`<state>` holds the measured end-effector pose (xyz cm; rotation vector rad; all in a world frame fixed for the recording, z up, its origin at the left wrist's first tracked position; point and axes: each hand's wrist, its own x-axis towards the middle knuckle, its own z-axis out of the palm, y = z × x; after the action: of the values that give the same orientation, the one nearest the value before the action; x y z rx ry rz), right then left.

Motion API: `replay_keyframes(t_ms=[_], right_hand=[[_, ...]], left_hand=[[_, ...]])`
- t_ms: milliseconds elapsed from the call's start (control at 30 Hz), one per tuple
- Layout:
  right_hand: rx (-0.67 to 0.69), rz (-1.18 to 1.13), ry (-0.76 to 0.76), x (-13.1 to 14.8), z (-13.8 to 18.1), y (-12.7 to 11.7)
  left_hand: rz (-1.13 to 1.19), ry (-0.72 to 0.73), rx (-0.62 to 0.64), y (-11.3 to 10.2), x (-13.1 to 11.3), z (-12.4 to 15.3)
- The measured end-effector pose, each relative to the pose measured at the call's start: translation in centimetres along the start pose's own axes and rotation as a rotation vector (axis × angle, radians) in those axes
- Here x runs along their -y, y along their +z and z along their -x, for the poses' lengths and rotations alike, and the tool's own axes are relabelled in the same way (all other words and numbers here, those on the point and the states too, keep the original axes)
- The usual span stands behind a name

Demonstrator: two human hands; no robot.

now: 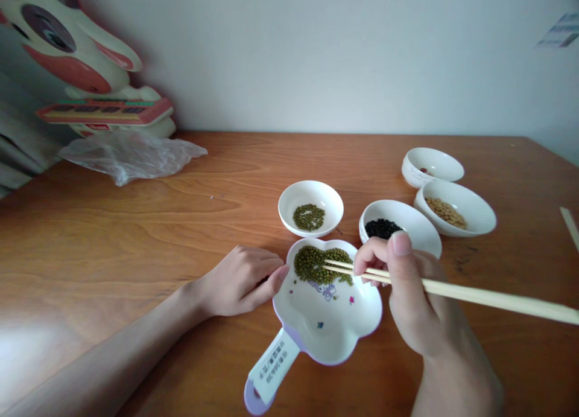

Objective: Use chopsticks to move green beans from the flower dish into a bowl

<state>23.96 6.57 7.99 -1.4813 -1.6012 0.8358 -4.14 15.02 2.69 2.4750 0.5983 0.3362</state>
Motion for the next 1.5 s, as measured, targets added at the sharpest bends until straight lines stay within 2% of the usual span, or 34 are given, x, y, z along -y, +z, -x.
replay_keyframes(t_ms=[200,833,1233,1500], right_hand=[[-0.045,-0.003,-0.037,-0.11,-0.32,0.23],[0.019,-0.012,-0.072,-0.02,-0.43,0.38],[-0.046,-0.038,-0.065,-0.33,-0.69,0.6],[0.02,-0.078,-0.02,-0.46,-0.36,0.53]], left_hand=[[-0.001,-0.005,0.005,0.11,0.06,0.01],[-0.02,0.013,-0.015,0.08,0.06,-0.07],[-0.019,0.01,-0.015,0.02,-0.03,-0.07],[-0.009,-0.008,-0.005,0.07,0.05,-0.11]])
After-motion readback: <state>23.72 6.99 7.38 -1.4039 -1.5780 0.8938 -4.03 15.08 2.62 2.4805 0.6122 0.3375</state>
